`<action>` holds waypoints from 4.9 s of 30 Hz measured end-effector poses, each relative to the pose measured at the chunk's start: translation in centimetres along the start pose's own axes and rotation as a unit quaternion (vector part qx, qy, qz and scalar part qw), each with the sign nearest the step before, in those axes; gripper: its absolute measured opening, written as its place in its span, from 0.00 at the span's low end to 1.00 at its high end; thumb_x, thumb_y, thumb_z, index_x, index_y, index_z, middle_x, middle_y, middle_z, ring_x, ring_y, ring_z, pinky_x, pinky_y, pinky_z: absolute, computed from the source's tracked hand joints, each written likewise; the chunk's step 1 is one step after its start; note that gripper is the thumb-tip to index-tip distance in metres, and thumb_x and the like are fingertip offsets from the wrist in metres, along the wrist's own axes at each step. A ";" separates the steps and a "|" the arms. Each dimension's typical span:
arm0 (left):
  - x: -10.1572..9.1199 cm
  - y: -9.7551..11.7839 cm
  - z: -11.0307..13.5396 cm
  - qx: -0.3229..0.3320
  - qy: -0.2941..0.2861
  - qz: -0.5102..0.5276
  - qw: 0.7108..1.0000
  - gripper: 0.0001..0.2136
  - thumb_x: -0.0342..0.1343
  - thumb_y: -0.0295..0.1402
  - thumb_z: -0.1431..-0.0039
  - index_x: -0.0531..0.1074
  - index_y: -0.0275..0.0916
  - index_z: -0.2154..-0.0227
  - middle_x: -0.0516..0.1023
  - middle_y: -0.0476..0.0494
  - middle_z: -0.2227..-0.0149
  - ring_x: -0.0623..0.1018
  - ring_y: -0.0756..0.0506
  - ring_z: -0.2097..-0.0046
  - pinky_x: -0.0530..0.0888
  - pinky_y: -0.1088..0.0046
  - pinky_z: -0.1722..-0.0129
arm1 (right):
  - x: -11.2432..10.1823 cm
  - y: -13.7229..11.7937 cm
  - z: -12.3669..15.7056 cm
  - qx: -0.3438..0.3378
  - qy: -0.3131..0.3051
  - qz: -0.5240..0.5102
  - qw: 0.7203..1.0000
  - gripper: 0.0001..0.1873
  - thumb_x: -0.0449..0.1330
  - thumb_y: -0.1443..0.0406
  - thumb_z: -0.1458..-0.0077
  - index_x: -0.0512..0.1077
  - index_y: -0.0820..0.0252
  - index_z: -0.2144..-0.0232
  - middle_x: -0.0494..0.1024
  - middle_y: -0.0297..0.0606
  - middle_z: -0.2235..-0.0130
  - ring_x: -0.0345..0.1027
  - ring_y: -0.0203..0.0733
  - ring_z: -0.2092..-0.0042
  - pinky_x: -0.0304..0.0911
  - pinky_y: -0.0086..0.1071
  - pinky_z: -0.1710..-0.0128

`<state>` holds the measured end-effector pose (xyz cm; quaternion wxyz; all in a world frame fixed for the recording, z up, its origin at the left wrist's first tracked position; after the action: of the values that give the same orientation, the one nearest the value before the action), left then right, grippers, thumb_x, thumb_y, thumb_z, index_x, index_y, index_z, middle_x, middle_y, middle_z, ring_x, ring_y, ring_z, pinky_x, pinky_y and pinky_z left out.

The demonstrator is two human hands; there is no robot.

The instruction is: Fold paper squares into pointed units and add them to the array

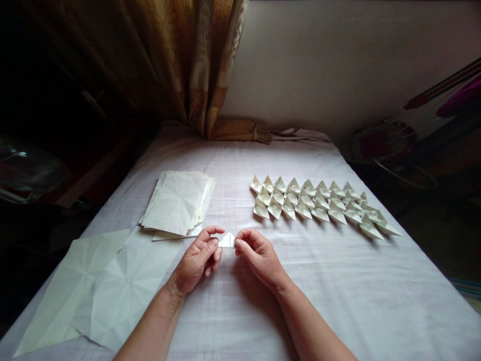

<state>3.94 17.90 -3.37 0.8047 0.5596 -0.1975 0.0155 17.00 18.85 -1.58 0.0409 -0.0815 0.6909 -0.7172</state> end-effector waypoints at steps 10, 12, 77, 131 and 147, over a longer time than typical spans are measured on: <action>0.0 1.6 0.1 0.111 0.021 -0.153 0.982 0.17 0.61 0.37 0.49 0.75 0.40 0.56 0.73 0.43 0.61 0.73 0.48 0.64 0.69 0.79 0.72 | -0.4 1.3 -0.2 0.083 -0.002 -0.057 0.995 0.22 0.61 0.46 0.50 0.68 0.60 0.75 0.67 0.28 0.80 0.51 0.29 0.79 0.46 0.24 0.80; 0.4 2.5 0.3 0.172 0.052 -0.211 0.961 0.10 0.61 0.38 0.48 0.77 0.39 0.65 0.73 0.42 0.61 0.73 0.45 0.59 0.72 0.74 0.64 | -0.1 1.0 -0.1 0.074 -0.023 -0.037 0.996 0.24 0.60 0.45 0.49 0.69 0.60 0.75 0.67 0.29 0.80 0.52 0.29 0.79 0.48 0.25 0.80; 0.5 1.2 0.1 0.125 0.078 -0.226 0.963 0.16 0.55 0.44 0.43 0.73 0.36 0.61 0.80 0.44 0.66 0.78 0.48 0.67 0.75 0.76 0.67 | 0.0 -2.4 1.6 -0.173 0.047 0.230 0.956 0.10 0.57 0.63 0.41 0.77 0.60 0.67 0.80 0.36 0.71 0.70 0.34 0.73 0.63 0.25 0.72; 4.0 2.8 4.9 0.289 0.052 -0.590 0.752 0.11 0.55 0.33 0.40 0.75 0.42 0.55 0.77 0.46 0.65 0.76 0.46 0.63 0.73 0.72 0.61 | 1.1 -3.4 5.7 -0.284 0.068 0.469 0.834 0.06 0.53 0.69 0.41 0.70 0.58 0.69 0.74 0.35 0.72 0.66 0.40 0.69 0.57 0.31 0.66; 5.2 1.8 5.6 0.347 0.046 -0.686 0.638 0.13 0.53 0.30 0.37 0.74 0.44 0.51 0.79 0.44 0.59 0.76 0.45 0.61 0.74 0.72 0.64 | 0.5 -4.2 7.1 -0.320 0.030 0.522 0.790 0.11 0.52 0.69 0.37 0.74 0.58 0.66 0.78 0.38 0.67 0.67 0.38 0.67 0.60 0.29 0.64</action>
<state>6.57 12.48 1.64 0.3391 0.7709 0.2999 -0.4480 17.96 11.96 2.91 0.3599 0.3052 0.8190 -0.3264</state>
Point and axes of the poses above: each hand's wrist, its own z-axis away from the middle knuckle, its own x-axis out of the palm, y = z × x, the point moved 9 cm from there along -z, towards the middle knuckle
